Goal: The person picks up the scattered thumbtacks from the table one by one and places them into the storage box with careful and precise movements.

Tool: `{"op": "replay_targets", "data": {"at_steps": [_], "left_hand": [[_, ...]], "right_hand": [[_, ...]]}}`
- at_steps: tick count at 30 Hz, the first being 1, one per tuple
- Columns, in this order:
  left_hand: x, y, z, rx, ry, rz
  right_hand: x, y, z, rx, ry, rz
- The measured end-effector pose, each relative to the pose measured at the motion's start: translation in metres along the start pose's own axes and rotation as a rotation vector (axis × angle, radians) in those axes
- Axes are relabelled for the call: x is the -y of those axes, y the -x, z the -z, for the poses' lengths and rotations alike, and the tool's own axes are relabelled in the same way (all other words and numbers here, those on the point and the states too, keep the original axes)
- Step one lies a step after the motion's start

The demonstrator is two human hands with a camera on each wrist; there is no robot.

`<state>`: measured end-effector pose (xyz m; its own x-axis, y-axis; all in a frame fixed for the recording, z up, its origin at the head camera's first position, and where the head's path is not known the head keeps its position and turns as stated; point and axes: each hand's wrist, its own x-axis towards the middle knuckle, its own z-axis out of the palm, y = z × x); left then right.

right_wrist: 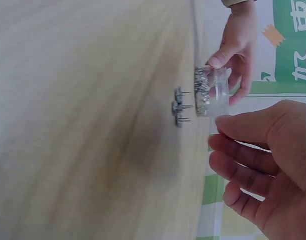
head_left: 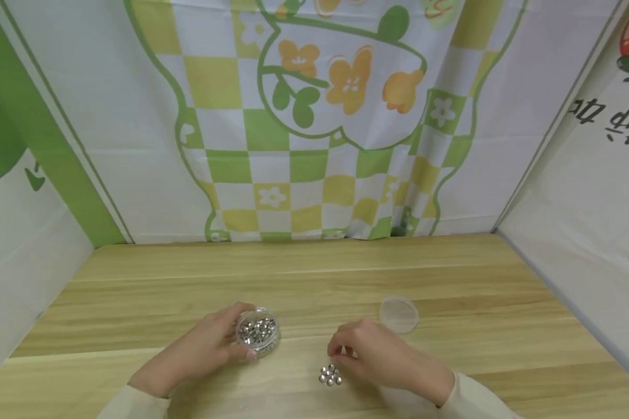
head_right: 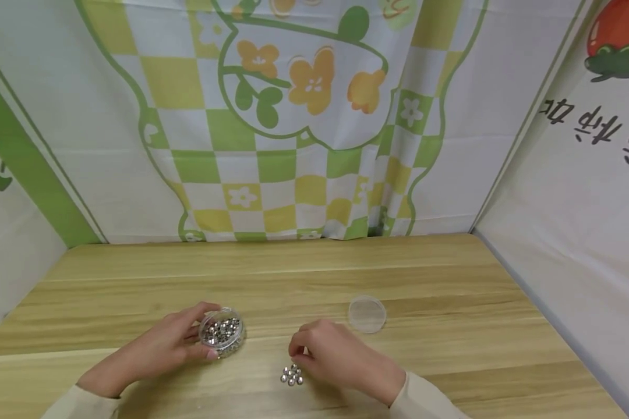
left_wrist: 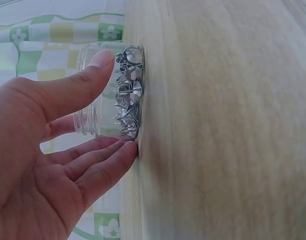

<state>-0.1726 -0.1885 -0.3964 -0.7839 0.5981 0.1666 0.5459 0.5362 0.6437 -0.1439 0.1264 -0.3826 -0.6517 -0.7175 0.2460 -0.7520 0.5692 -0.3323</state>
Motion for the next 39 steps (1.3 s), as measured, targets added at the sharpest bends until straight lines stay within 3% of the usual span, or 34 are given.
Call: {"op": "replay_targets", "data": {"at_steps": [6,15,23,31,39], "left_hand": [[0.001,0.0,0.0,0.005,-0.003,0.004],[0.004,0.0,-0.001,0.01,-0.007,-0.008],[0.006,0.0,-0.002,-0.005,-0.015,-0.022],[0.008,0.001,-0.001,0.001,-0.006,-0.021],[0.006,0.001,0.0,0.005,-0.016,-0.022]], "right_hand": [[-0.001,0.007,-0.009,0.074,-0.031,-0.001],[-0.002,0.002,-0.01,0.047,-0.003,0.033],[0.008,-0.044,-0.001,0.03,0.004,0.033],[0.02,-0.105,-0.015,-0.01,0.052,0.074],[0.025,-0.124,-0.027,-0.014,0.073,0.091]]}}
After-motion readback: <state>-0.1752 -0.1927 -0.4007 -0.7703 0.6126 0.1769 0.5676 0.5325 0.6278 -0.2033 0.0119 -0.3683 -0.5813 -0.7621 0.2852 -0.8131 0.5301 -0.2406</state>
